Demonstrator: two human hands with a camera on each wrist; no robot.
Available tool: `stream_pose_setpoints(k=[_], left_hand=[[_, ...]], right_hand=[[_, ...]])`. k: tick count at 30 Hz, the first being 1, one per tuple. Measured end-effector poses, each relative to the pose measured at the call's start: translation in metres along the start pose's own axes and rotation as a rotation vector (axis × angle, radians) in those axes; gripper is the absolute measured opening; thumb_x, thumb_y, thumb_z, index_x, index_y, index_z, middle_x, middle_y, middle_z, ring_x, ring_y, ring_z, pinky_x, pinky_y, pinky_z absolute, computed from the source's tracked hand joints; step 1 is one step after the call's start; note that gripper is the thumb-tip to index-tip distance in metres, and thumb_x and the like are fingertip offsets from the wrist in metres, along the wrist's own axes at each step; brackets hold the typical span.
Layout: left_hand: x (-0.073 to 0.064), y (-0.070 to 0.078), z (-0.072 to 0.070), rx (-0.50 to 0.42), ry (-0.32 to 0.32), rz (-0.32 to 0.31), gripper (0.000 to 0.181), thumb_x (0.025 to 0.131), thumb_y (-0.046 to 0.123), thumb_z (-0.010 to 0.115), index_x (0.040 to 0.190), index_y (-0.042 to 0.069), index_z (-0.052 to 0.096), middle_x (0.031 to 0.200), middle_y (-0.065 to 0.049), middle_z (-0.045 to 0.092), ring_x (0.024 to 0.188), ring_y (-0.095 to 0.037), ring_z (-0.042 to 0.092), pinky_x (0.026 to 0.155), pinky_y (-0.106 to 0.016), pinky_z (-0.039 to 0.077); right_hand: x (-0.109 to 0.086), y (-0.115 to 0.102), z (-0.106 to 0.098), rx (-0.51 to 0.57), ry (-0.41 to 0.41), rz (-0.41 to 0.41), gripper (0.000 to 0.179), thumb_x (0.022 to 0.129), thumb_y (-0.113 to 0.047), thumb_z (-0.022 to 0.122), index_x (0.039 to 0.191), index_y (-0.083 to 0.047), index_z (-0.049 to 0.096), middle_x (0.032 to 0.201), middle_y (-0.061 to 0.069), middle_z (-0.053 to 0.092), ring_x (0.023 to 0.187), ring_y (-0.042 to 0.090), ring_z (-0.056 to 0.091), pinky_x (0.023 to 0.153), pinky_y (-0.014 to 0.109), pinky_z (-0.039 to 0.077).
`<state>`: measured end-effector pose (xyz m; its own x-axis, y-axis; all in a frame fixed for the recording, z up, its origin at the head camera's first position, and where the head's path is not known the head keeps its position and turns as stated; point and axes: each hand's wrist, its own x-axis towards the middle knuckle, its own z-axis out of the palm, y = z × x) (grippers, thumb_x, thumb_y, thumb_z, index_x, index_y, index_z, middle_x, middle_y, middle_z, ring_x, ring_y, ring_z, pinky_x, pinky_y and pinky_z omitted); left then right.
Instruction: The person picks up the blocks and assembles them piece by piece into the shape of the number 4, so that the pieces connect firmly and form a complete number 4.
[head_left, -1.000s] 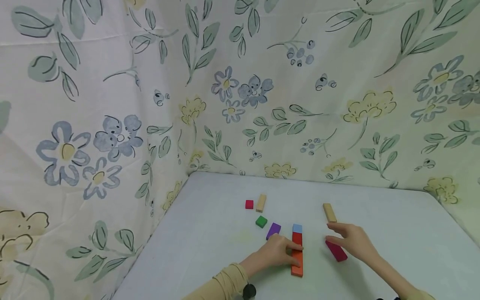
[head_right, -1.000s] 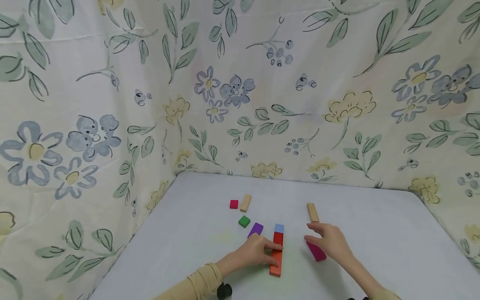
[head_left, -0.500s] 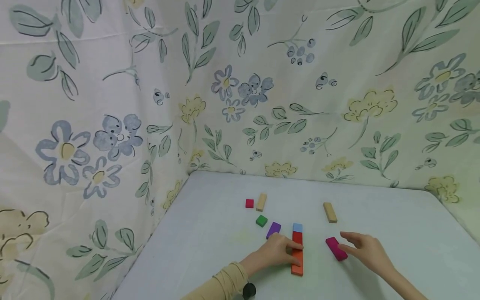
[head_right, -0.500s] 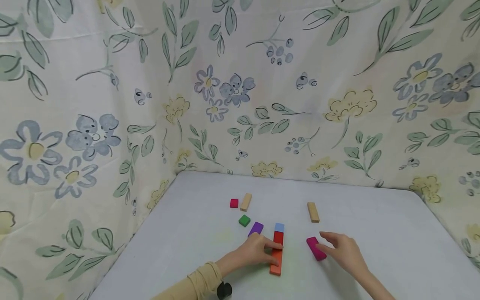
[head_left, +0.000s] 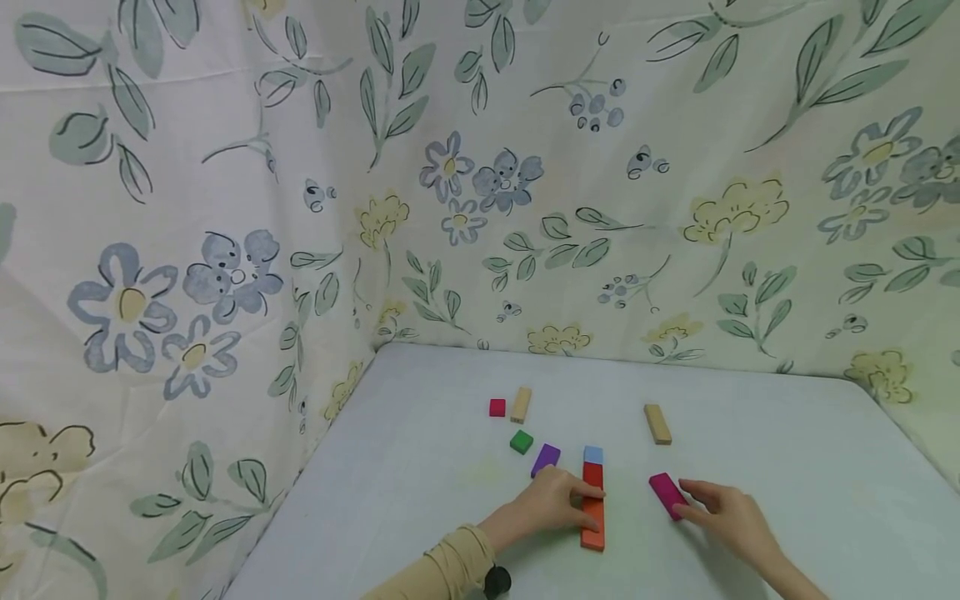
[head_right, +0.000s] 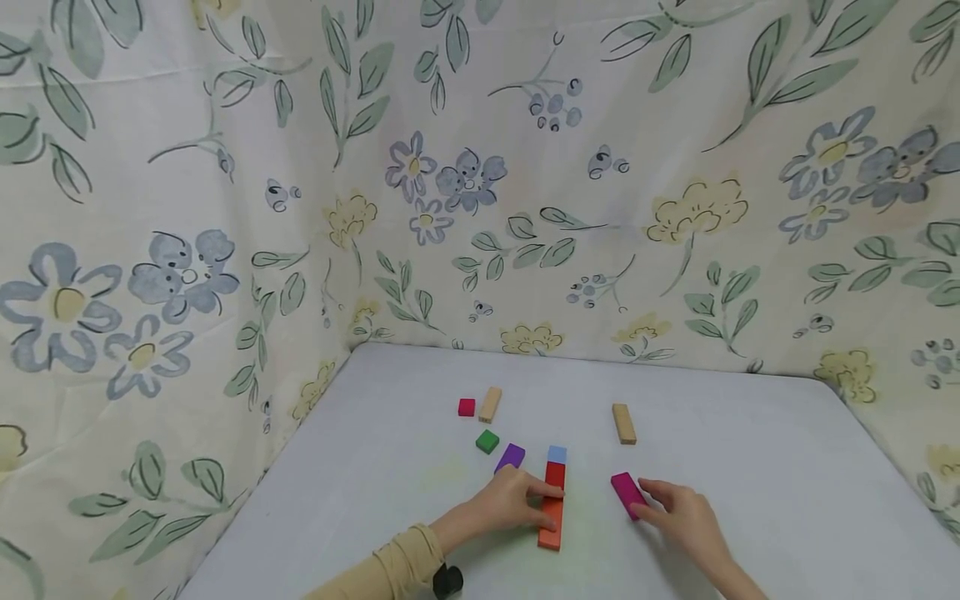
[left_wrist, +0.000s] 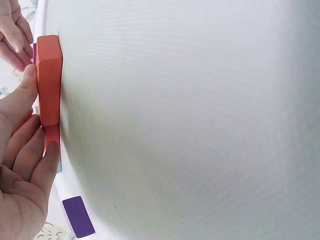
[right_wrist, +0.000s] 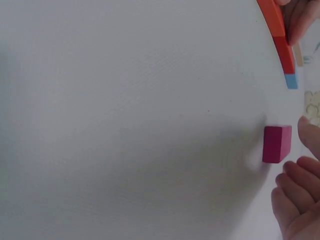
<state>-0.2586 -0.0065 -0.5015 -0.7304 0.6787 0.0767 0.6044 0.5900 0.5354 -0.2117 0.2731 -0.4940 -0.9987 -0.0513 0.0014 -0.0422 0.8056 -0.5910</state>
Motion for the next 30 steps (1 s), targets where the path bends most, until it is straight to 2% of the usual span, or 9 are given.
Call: stream_pose_setpoints(k=[4,8,12,15,21,30], left_hand=[[0.000,0.001,0.000,-0.003,0.000,-0.005,0.040,0.076,0.033,0.079,0.114,0.023,0.071,0.111,0.006,0.070,0.069,0.003,0.043,0.055,-0.011,0.031],[0.001,0.000,0.001,0.002,0.000,-0.003,0.041,0.076,0.034,0.079,0.114,0.024,0.071,0.112,0.007,0.070,0.071,0.003,0.045,0.055,-0.011,0.031],[0.001,-0.001,0.002,0.002,0.002,-0.007,0.040,0.075,0.034,0.079,0.114,0.024,0.071,0.110,0.008,0.071,0.067,0.004,0.040,0.052,-0.013,0.029],[0.001,-0.001,0.003,0.004,0.001,-0.014,0.040,0.075,0.034,0.079,0.114,0.025,0.071,0.109,0.009,0.071,0.064,0.004,0.037,0.051,-0.014,0.027],[0.000,-0.001,0.002,0.003,-0.005,-0.032,0.041,0.075,0.035,0.079,0.115,0.026,0.070,0.111,0.008,0.070,0.068,0.005,0.040,0.052,-0.013,0.029],[0.000,-0.001,0.003,0.004,-0.017,-0.044,0.042,0.076,0.035,0.078,0.116,0.027,0.069,0.114,0.009,0.069,0.073,0.005,0.047,0.052,-0.013,0.030]], right_hand=[[0.002,0.003,0.007,-0.007,-0.004,0.038,0.060,0.079,-0.040,0.073,0.121,0.002,0.062,0.117,0.025,0.064,0.109,0.044,0.058,0.085,0.054,0.048],[0.003,0.005,0.013,0.003,-0.012,0.104,0.066,0.077,-0.042,0.075,0.123,0.003,0.060,0.119,0.026,0.063,0.105,0.040,0.060,0.085,0.050,0.050],[0.003,0.007,0.019,0.017,0.009,0.147,0.070,0.076,-0.044,0.075,0.125,0.003,0.059,0.121,0.027,0.061,0.103,0.037,0.059,0.085,0.050,0.050],[0.002,0.009,0.023,0.028,0.026,0.171,0.072,0.077,-0.046,0.074,0.127,0.002,0.057,0.123,0.028,0.059,0.109,0.042,0.057,0.087,0.051,0.049],[-0.003,0.008,0.029,0.045,0.067,0.179,0.072,0.077,-0.048,0.073,0.128,0.000,0.057,0.124,0.027,0.058,0.114,0.044,0.054,0.089,0.055,0.046],[-0.003,0.002,0.037,0.039,0.104,0.220,0.072,0.076,-0.043,0.076,0.128,0.002,0.056,0.122,0.028,0.059,0.112,0.044,0.055,0.090,0.056,0.045]])
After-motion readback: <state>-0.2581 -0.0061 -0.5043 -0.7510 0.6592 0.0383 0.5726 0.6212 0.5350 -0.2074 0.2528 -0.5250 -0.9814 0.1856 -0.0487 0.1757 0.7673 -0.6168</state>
